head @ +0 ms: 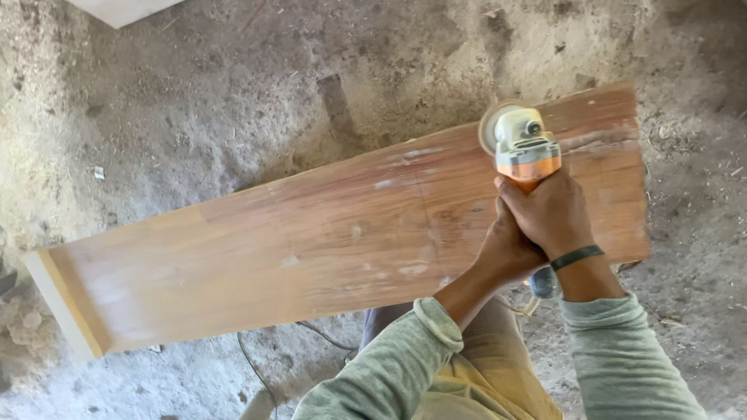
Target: The person uses a power sander to smooth the surface and edges of a wooden board.
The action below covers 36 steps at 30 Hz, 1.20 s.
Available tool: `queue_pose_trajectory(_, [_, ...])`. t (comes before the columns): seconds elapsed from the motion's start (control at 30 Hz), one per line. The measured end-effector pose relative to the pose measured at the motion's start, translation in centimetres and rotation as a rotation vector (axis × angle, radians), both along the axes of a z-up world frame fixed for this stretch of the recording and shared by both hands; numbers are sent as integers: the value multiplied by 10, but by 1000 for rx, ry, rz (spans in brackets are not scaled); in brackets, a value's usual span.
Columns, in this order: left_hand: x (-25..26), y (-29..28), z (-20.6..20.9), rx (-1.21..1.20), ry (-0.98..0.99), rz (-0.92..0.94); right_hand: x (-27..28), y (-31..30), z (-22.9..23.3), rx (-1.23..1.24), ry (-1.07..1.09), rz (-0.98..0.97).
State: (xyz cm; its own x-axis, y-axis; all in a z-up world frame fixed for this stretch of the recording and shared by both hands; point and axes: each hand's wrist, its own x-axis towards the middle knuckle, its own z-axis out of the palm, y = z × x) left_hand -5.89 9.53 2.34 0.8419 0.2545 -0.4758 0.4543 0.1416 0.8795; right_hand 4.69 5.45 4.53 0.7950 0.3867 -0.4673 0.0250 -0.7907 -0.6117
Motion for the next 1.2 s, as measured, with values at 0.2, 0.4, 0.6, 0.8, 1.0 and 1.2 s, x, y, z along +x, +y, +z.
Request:
queue_pose_trajectory(0.2, [-46,42,12,17,-46,134,-43,51,0,68,-60,71])
queue_pose_trajectory(0.4, [-87,80,18,-12,-53,234,-84,97,9,44,-19,106])
queue_pose_trajectory(0.6, [-119,111,28,-93,-44,275,-118,132,12,46,-18,178])
queue_pose_trajectory(0.8, [-157,128,30,-118,-89,389,-154,166,13,55,93,340])
queue_pose_trajectory(1.0, [-175,98,35,-110,-88,541,-176,160,18,67,13,576])
queue_pose_trajectory(1.2, [-129,48,18,-155,-156,517,-128,108,11,-51,39,451])
